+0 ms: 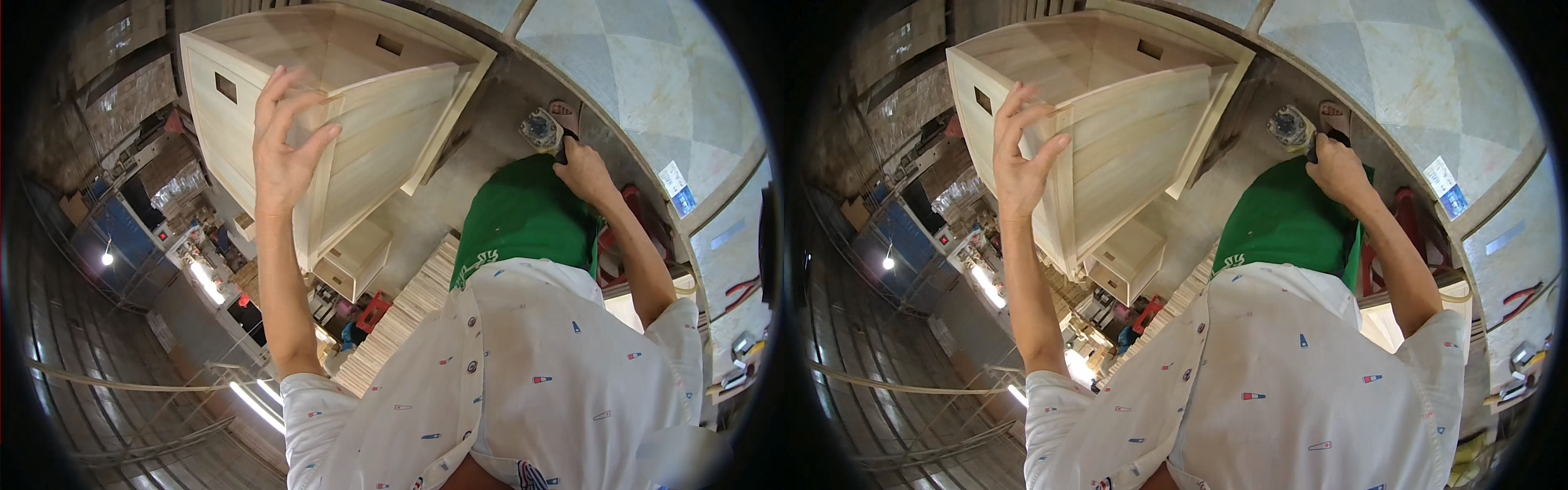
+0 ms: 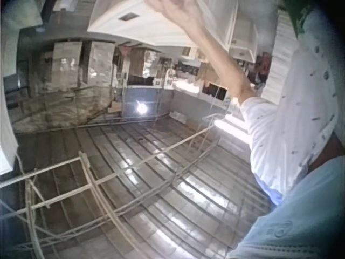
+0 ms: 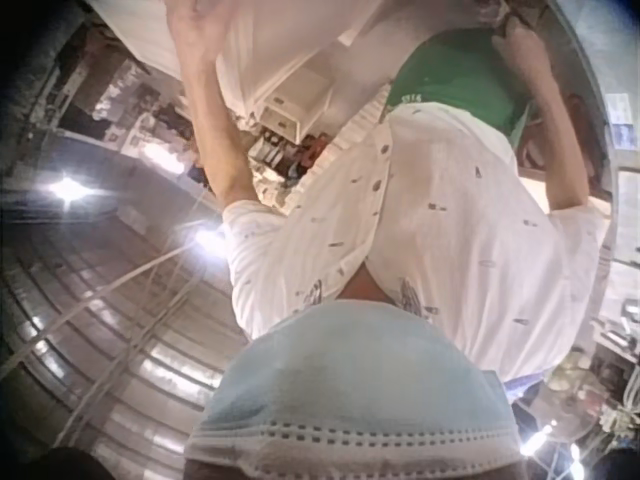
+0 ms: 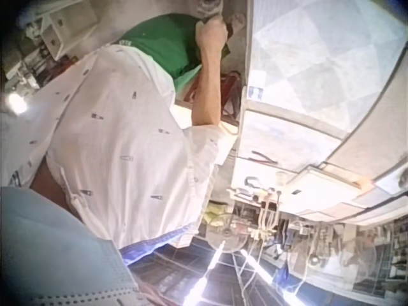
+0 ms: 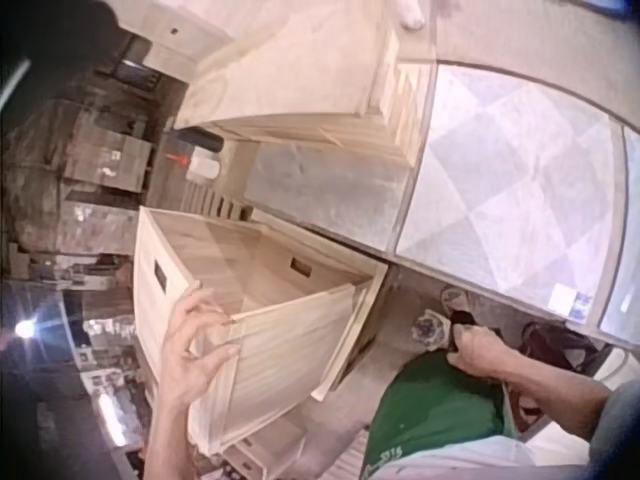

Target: Assemble a wooden box using glue and a pneumatic staple gun.

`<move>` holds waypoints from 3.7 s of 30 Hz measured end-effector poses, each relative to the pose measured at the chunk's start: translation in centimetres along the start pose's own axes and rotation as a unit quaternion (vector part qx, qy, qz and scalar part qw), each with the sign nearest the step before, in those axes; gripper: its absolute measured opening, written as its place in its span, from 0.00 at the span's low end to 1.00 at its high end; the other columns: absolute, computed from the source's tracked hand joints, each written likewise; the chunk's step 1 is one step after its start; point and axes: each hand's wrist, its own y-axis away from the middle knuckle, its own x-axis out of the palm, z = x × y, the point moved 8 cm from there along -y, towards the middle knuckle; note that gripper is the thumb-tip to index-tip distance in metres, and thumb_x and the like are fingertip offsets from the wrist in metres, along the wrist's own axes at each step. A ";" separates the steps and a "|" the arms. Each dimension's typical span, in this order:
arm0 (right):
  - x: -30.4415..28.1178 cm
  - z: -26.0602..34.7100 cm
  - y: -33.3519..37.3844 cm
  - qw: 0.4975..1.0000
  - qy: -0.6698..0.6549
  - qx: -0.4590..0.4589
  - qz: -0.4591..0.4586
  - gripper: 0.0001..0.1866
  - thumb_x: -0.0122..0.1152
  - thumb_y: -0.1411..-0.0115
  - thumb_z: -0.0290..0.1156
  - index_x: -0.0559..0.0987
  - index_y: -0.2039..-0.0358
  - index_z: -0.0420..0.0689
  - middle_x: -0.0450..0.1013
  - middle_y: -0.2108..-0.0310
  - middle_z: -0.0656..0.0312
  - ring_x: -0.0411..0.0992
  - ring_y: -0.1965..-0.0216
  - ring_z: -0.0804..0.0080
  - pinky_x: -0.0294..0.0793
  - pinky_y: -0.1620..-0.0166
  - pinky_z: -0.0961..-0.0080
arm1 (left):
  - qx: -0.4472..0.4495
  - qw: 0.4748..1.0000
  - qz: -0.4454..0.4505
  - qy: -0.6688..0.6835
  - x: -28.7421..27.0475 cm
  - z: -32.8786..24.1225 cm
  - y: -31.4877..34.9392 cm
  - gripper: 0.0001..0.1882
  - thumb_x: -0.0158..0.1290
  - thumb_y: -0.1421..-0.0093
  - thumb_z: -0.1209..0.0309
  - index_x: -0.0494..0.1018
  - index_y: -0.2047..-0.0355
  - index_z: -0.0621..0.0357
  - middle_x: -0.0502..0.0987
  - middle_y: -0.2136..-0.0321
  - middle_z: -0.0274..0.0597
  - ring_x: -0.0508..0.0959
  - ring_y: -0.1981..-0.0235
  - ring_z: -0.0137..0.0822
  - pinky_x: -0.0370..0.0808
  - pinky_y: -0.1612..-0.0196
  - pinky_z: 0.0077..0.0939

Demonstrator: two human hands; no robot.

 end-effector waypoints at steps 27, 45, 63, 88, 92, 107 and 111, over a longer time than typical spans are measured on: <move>-13.5 36.6 17.4 0.965 0.072 -0.193 -0.165 0.15 0.64 0.45 0.36 0.76 0.72 0.34 0.71 0.85 0.63 0.69 0.83 0.79 0.67 0.78 0.80 | -0.281 0.899 -0.335 0.041 3.7 13.2 36.1 0.35 0.64 0.54 0.70 0.68 0.43 0.51 0.67 0.43 0.39 0.60 0.37 0.43 0.58 0.35 0.38; 7.9 50.8 16.1 0.968 0.128 -0.215 0.022 0.17 0.62 0.44 0.38 0.75 0.69 0.34 0.69 0.85 0.62 0.69 0.84 0.79 0.67 0.80 0.81 | -0.194 0.857 -0.453 0.147 6.8 16.6 40.4 0.23 0.65 0.55 0.70 0.78 0.55 0.52 0.74 0.51 0.31 0.62 0.39 0.38 0.63 0.39 0.33; 9.1 53.2 16.3 0.962 0.218 -0.165 0.008 0.16 0.58 0.43 0.34 0.77 0.64 0.31 0.73 0.79 0.58 0.72 0.79 0.75 0.71 0.75 0.75 | -0.151 0.845 -0.499 0.116 6.5 16.8 40.2 0.22 0.66 0.58 0.71 0.79 0.58 0.50 0.76 0.55 0.28 0.65 0.42 0.37 0.64 0.41 0.31; -0.8 48.1 14.0 0.923 0.197 -0.315 -0.099 0.13 0.59 0.44 0.35 0.80 0.67 0.36 0.75 0.79 0.63 0.71 0.76 0.78 0.69 0.72 0.75 | -0.183 0.863 -0.450 0.135 6.1 16.1 40.0 0.24 0.65 0.55 0.73 0.78 0.54 0.53 0.75 0.51 0.32 0.63 0.40 0.40 0.63 0.39 0.34; -1.0 47.9 13.6 0.945 0.237 -0.221 -0.043 0.14 0.59 0.44 0.35 0.79 0.67 0.35 0.75 0.76 0.64 0.70 0.74 0.77 0.70 0.70 0.74 | -0.181 0.864 -0.456 0.117 6.1 16.0 39.7 0.23 0.65 0.55 0.74 0.78 0.55 0.52 0.75 0.51 0.31 0.63 0.40 0.39 0.63 0.39 0.33; -10.3 45.7 13.1 0.932 0.288 -0.159 -0.154 0.12 0.64 0.46 0.36 0.82 0.68 0.40 0.74 0.82 0.65 0.70 0.81 0.79 0.69 0.76 0.76 | -0.242 0.864 -0.421 0.132 5.8 15.8 39.8 0.24 0.65 0.55 0.76 0.77 0.54 0.55 0.74 0.51 0.32 0.62 0.39 0.37 0.63 0.38 0.33; -11.2 42.2 10.1 0.977 0.151 -0.133 -0.065 0.12 0.63 0.44 0.36 0.81 0.68 0.39 0.75 0.79 0.65 0.71 0.79 0.80 0.69 0.76 0.76 | -0.249 0.866 -0.418 0.118 5.8 15.6 39.6 0.25 0.65 0.55 0.78 0.77 0.53 0.54 0.74 0.50 0.31 0.62 0.39 0.37 0.63 0.38 0.33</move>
